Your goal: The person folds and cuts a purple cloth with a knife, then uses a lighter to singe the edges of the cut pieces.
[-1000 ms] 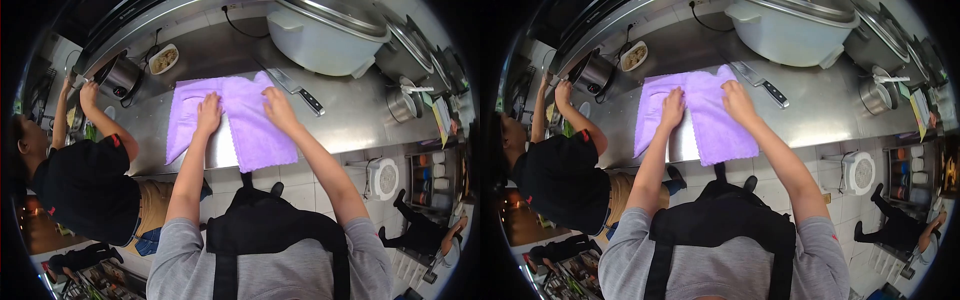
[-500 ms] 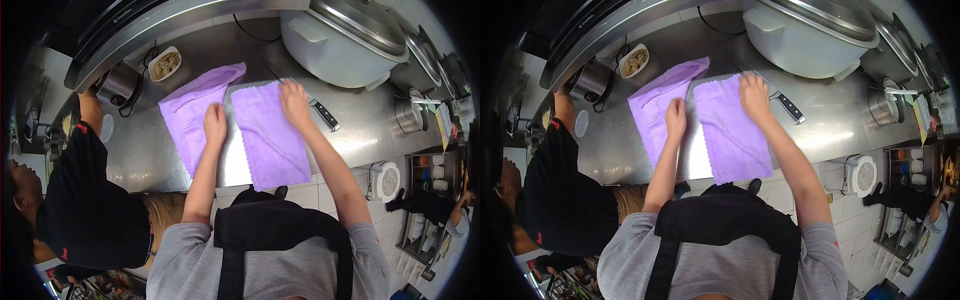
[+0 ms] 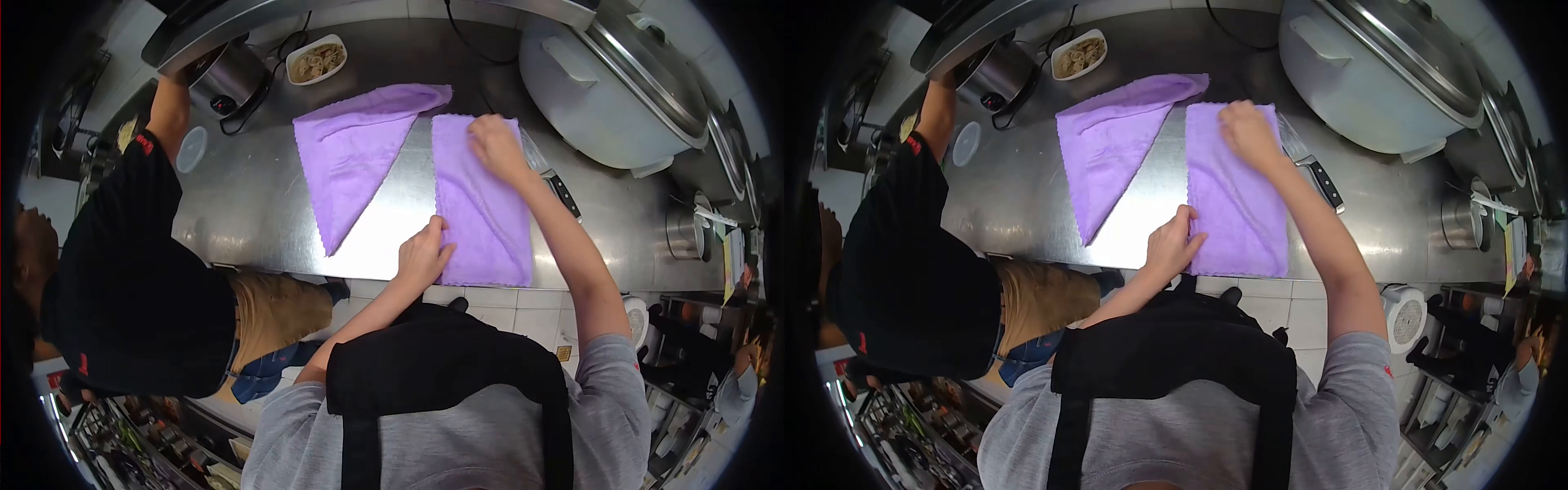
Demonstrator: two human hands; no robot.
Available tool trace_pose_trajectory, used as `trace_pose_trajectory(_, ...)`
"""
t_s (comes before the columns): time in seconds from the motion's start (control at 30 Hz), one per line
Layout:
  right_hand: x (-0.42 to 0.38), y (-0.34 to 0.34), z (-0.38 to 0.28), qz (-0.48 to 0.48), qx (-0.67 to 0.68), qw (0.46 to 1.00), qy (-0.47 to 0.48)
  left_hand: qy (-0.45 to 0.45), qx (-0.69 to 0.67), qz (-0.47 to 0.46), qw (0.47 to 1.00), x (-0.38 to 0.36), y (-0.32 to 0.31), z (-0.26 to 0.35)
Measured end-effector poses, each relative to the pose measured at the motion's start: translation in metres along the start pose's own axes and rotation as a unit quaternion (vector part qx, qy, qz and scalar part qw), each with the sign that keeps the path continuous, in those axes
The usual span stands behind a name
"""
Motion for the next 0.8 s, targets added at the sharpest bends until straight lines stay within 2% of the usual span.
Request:
trace_pose_trajectory(0.03,-0.002,-0.016,-0.002,-0.002,0.0,1.0,0.002,0.003,0.0,0.001,1.0,-0.001,0.003,0.0)
trace_pose_trajectory(0.1,-0.011,-0.041,-0.02,-0.014,0.007,0.997,0.069,0.136,-0.148,-0.03,0.979,-0.012,0.006,-0.017)
trace_pose_trajectory(0.13,-0.013,-0.042,-0.023,-0.014,0.008,0.997,0.073,0.161,-0.152,-0.014,0.975,-0.02,0.016,-0.02)
trace_pose_trajectory(0.2,-0.013,-0.048,-0.021,-0.019,-0.049,0.998,0.022,0.141,-0.138,0.001,0.98,-0.033,0.023,-0.023)
trace_pose_trajectory(0.23,-0.015,-0.051,-0.023,-0.023,-0.046,0.998,0.027,0.148,-0.136,0.003,0.98,-0.039,0.023,-0.02)
trace_pose_trajectory(0.3,-0.011,-0.046,-0.023,-0.03,-0.028,0.999,0.023,0.191,-0.103,-0.054,0.975,-0.04,0.02,-0.017)
trace_pose_trajectory(0.33,-0.012,-0.044,-0.029,-0.03,-0.027,0.999,0.026,0.193,-0.101,-0.051,0.975,-0.04,0.018,-0.014)
trace_pose_trajectory(0.43,-0.013,-0.052,-0.035,-0.06,-0.07,0.996,-0.017,0.129,-0.008,-0.027,0.991,-0.04,0.02,-0.001)
trace_pose_trajectory(0.53,-0.013,-0.049,-0.034,-0.025,-0.086,0.996,-0.004,0.11,-0.025,-0.029,0.993,-0.052,0.018,-0.004)
trace_pose_trajectory(0.63,-0.016,-0.05,-0.032,-0.046,-0.095,0.994,-0.014,0.139,-0.037,-0.147,0.979,-0.052,0.022,-0.009)
trace_pose_trajectory(0.67,-0.017,-0.04,-0.03,-0.007,0.018,0.999,-0.026,0.134,-0.036,-0.152,0.979,-0.046,0.025,-0.007)
trace_pose_trajectory(0.7,-0.017,-0.029,-0.026,0.034,0.13,0.99,-0.036,0.136,-0.034,-0.102,0.985,-0.037,0.034,-0.006)
trace_pose_trajectory(0.77,-0.047,0.0,-0.019,0.047,0.155,0.985,-0.051,0.111,0.017,-0.026,0.993,-0.022,0.039,-0.011)
trace_pose_trajectory(0.8,-0.071,0.018,-0.017,0.056,0.18,0.98,-0.058,0.106,0.016,-0.029,0.994,-0.019,0.036,-0.009)
Point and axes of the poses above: each hand's wrist, its own x-axis towards the middle knuckle, its own y-axis out of the back of the hand, z = x × y, the point moved 6 cm from there along x, towards the middle knuckle, and after that the axes turned 13 degrees about -y, right-handed, at the moved point
